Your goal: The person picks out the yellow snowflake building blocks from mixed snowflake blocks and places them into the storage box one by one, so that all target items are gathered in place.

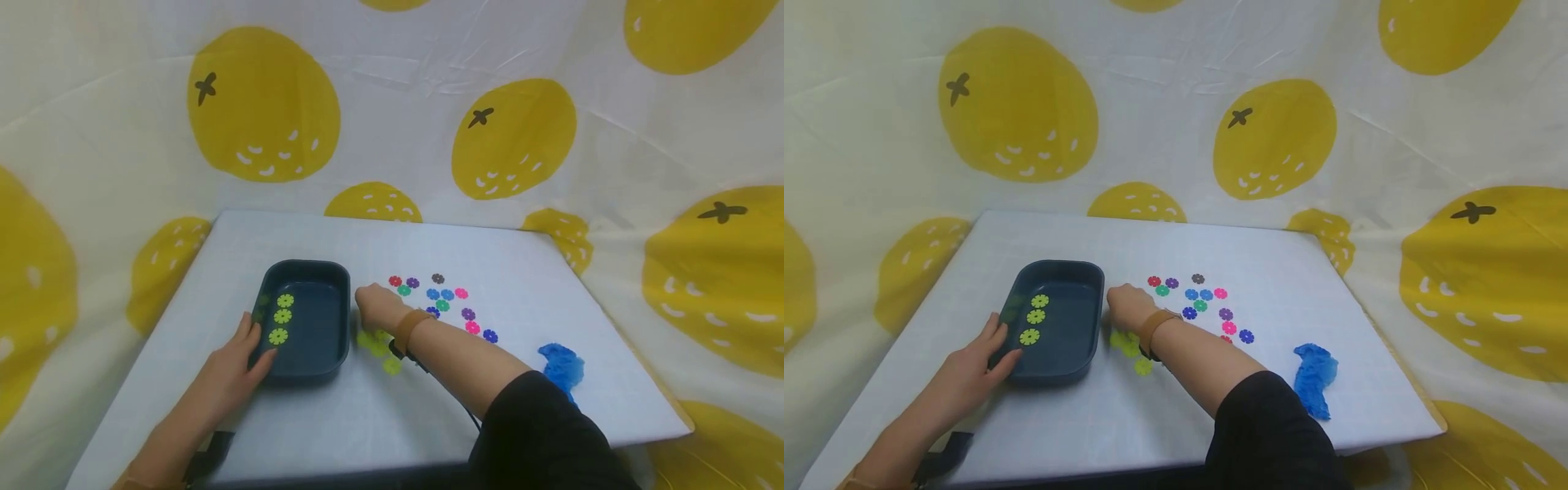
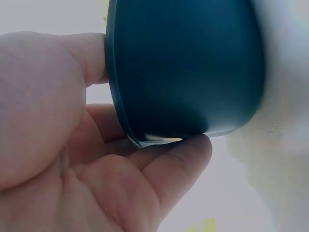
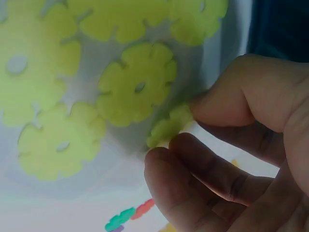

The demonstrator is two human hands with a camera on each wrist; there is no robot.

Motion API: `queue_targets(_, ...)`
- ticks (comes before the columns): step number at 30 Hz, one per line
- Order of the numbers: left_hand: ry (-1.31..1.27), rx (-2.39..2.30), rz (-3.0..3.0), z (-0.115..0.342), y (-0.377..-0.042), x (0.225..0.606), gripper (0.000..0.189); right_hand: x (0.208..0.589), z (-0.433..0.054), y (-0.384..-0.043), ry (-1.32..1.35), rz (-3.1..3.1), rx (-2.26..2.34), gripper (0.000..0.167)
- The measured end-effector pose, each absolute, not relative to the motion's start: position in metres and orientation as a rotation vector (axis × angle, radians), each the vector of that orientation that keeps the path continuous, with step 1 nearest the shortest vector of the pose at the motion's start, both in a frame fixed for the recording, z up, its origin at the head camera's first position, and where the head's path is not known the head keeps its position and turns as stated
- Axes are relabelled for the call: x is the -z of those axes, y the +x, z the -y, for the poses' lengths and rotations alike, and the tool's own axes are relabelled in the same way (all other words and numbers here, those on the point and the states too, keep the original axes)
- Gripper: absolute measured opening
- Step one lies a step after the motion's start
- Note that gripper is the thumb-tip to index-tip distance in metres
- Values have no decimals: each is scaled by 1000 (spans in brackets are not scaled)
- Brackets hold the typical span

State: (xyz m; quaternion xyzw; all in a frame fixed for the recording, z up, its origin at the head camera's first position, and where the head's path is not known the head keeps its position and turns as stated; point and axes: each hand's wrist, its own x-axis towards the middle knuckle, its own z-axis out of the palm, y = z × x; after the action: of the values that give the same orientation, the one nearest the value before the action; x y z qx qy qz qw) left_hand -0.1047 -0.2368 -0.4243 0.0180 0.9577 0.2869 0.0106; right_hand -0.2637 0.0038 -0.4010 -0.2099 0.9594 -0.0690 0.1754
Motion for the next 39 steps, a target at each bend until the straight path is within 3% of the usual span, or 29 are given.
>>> queue_targets(15,57,-883,-2988,238,-102,426,75,398,-12,-283,-569,-2772,171,21)
queue_targets(19,62,-893,-2995,238,-103,426,75,383,-11,-293,-532,-2808,179,16)
queue_targets(30,91,-910,-3019,237,-102,424,74,329,-2,-296,-581,-2851,243,23)
queue_targets(39,60,-966,-2996,236,-100,423,75,308,1,-298,-560,-2850,291,25)
